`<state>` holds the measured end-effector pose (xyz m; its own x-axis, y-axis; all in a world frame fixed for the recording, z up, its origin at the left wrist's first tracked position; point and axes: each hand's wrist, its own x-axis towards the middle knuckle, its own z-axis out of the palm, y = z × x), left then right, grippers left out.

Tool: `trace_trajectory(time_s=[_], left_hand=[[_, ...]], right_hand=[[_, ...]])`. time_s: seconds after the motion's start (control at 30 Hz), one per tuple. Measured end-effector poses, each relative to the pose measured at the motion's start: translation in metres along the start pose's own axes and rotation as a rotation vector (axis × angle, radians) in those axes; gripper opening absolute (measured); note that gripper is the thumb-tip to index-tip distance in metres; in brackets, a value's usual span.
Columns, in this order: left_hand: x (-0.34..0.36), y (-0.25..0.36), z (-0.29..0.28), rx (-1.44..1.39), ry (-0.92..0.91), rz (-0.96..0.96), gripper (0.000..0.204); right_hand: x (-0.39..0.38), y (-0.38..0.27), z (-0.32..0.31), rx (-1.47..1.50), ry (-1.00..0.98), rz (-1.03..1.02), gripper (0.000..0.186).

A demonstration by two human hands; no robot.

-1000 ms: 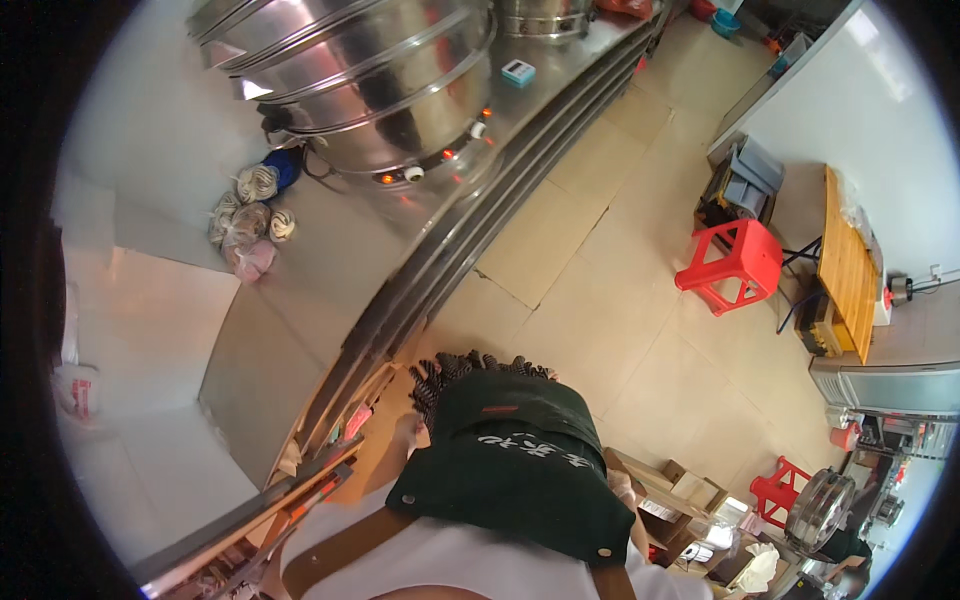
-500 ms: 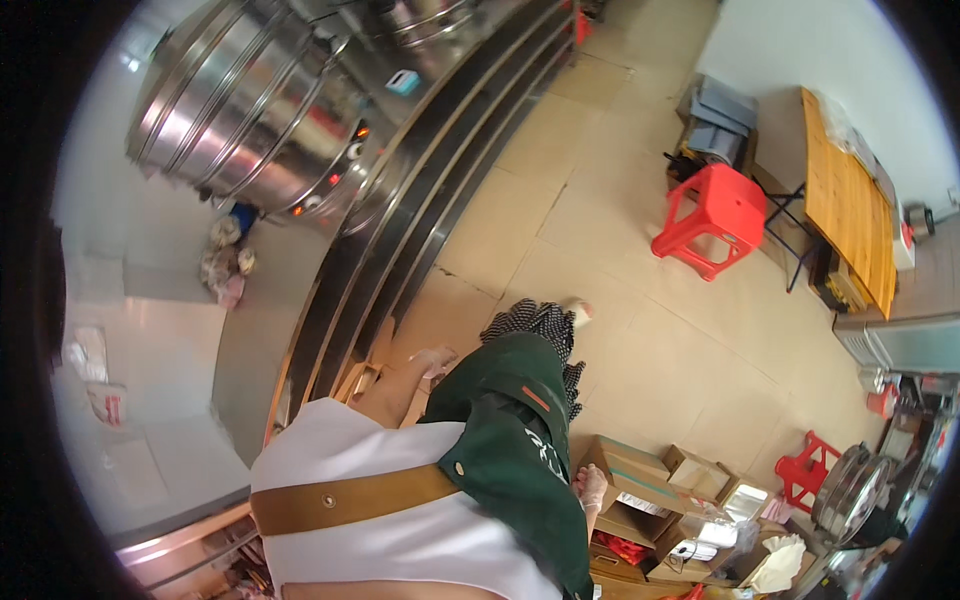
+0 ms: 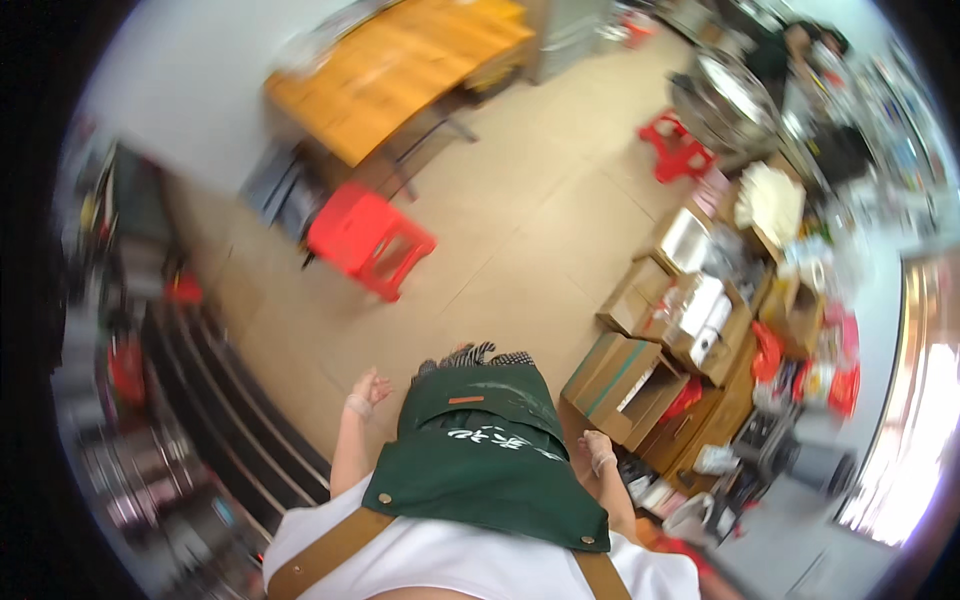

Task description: Rolling dough into buns and placing them into a steamer tray.

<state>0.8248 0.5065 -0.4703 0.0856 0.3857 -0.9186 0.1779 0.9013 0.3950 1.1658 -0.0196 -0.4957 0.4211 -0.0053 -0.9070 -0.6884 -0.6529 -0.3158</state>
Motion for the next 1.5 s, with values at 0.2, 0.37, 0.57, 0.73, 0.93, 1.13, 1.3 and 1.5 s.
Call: trace_trajectory(time_s=[0.2,0.37,0.57,0.73,0.93,1.13,1.3,1.5], left_hand=[[-0.178,0.268,0.209,-0.31,-1.504,0.038,0.07],[-0.231,0.375,0.4,0.122,-2.627,0.026,0.048],[-0.289,0.488,0.585,0.068,-3.092,0.514,0.04],[-0.34,0.585,0.67,0.648,-3.117,0.715,0.042],[-0.27,0.715,0.844,0.714,-3.233,0.561,0.034],[-0.203,0.829,1.089,0.587,-3.433,0.11,0.028],[-0.098,0.862,1.328,0.815,-2.826,0.074,0.033],[0.176,0.865,1.548,2.835,-0.153,1.99,0.055]], right_hand=[[0.005,-0.002,0.013,-0.427,-0.068,0.018,0.024],[0.086,-0.09,-0.001,-0.593,-0.298,0.29,0.036],[0.183,-0.439,-0.093,-0.735,0.324,-0.655,0.037],[0.241,-0.742,-0.126,-0.557,0.325,-0.649,0.044],[0.316,-0.948,-0.112,-0.572,0.257,-0.606,0.042],[0.332,-0.981,-0.111,-0.595,0.157,-0.107,0.053],[0.362,-0.973,-0.125,-0.45,0.076,-0.001,0.051],[0.384,-1.121,-0.165,0.203,0.347,-0.096,0.039]])
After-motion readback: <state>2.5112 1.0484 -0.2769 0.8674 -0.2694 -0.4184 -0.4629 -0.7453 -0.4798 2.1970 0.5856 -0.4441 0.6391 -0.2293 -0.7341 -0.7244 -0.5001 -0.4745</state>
